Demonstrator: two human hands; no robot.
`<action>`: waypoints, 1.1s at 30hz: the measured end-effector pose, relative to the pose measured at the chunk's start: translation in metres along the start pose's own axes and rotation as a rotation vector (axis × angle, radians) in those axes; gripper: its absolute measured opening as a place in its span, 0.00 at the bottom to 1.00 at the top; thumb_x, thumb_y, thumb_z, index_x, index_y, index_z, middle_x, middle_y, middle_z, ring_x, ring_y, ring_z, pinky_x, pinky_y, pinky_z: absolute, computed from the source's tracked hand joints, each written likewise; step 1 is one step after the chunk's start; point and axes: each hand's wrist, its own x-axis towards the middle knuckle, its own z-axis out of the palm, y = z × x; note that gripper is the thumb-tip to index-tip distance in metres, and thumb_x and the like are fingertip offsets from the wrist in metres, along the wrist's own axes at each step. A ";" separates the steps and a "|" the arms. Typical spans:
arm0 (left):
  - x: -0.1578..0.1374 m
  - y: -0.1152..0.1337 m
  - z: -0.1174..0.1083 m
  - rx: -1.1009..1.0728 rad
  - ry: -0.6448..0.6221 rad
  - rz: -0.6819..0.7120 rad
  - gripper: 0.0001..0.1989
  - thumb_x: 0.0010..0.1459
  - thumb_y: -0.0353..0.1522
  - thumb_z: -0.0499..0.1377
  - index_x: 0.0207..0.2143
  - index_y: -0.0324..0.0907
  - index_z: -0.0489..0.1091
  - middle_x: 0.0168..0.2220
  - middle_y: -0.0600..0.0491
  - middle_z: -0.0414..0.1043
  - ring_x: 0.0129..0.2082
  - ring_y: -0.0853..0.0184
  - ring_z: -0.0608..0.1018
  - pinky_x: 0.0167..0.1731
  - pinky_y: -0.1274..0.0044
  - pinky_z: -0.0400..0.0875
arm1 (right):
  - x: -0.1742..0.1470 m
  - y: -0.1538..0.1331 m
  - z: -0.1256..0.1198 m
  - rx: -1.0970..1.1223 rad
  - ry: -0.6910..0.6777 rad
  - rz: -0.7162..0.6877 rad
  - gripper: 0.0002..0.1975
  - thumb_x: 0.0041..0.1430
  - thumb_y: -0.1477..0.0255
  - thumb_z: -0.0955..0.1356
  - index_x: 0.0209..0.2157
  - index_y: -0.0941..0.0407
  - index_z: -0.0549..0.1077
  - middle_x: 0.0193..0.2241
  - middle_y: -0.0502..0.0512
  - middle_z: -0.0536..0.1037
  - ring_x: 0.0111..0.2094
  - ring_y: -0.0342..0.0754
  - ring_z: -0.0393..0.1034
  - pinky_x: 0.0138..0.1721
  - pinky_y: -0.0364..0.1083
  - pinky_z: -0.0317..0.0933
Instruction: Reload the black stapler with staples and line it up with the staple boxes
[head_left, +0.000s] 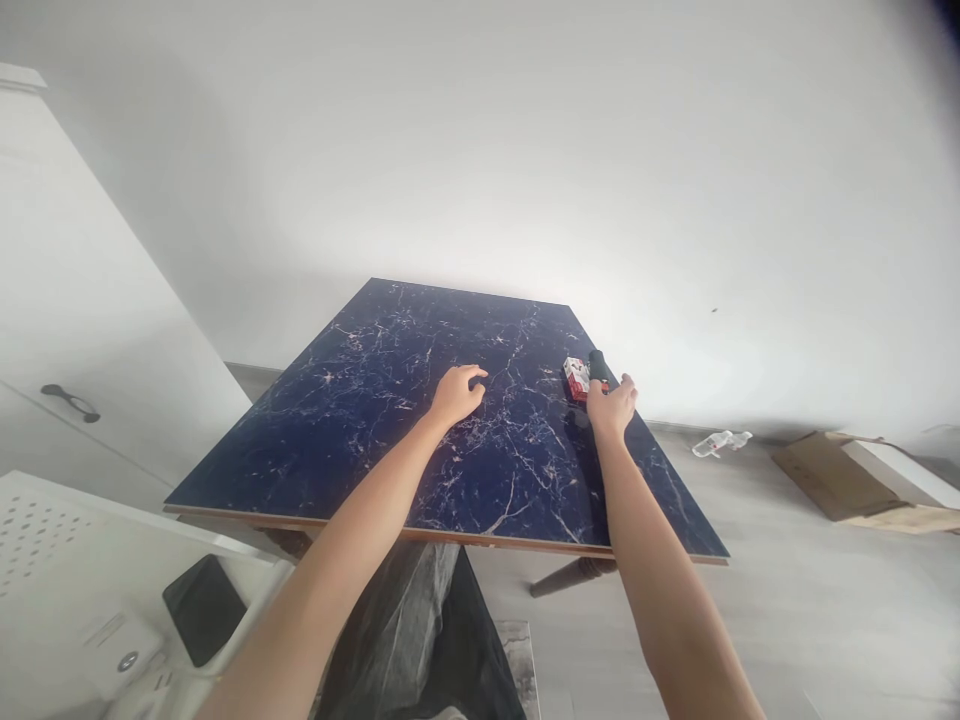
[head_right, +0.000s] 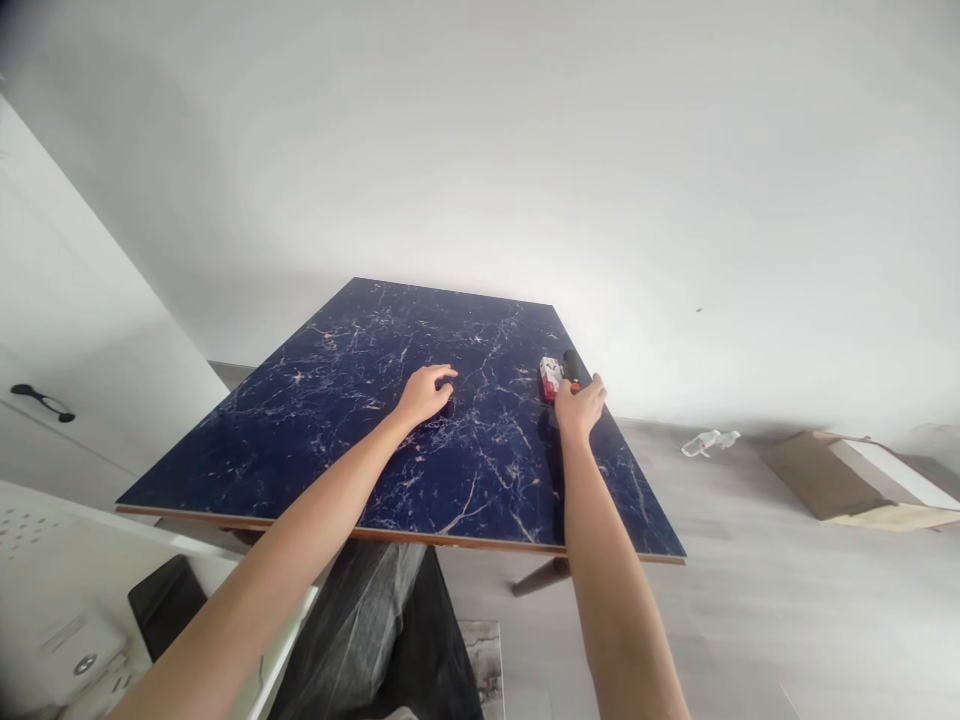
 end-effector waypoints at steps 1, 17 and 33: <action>0.000 0.001 -0.001 0.003 0.001 0.003 0.16 0.58 0.27 0.59 0.47 0.46 0.78 0.53 0.48 0.77 0.53 0.55 0.76 0.57 0.63 0.66 | 0.001 -0.001 0.002 -0.006 -0.025 -0.005 0.33 0.56 0.65 0.65 0.63 0.63 0.62 0.58 0.74 0.68 0.59 0.66 0.64 0.60 0.61 0.56; 0.000 0.002 -0.014 0.054 0.005 0.047 0.14 0.55 0.27 0.60 0.43 0.46 0.79 0.31 0.53 0.79 0.39 0.59 0.77 0.51 0.66 0.67 | 0.016 0.007 0.004 -0.075 -0.145 -0.023 0.26 0.55 0.65 0.65 0.55 0.59 0.75 0.45 0.66 0.80 0.46 0.61 0.74 0.51 0.56 0.64; -0.028 -0.126 -0.172 0.322 0.349 -0.252 0.13 0.56 0.29 0.56 0.41 0.43 0.79 0.39 0.51 0.81 0.38 0.61 0.80 0.47 0.73 0.71 | -0.094 -0.106 0.071 0.161 -0.387 -0.262 0.22 0.56 0.64 0.69 0.51 0.55 0.75 0.42 0.62 0.82 0.44 0.59 0.77 0.49 0.55 0.67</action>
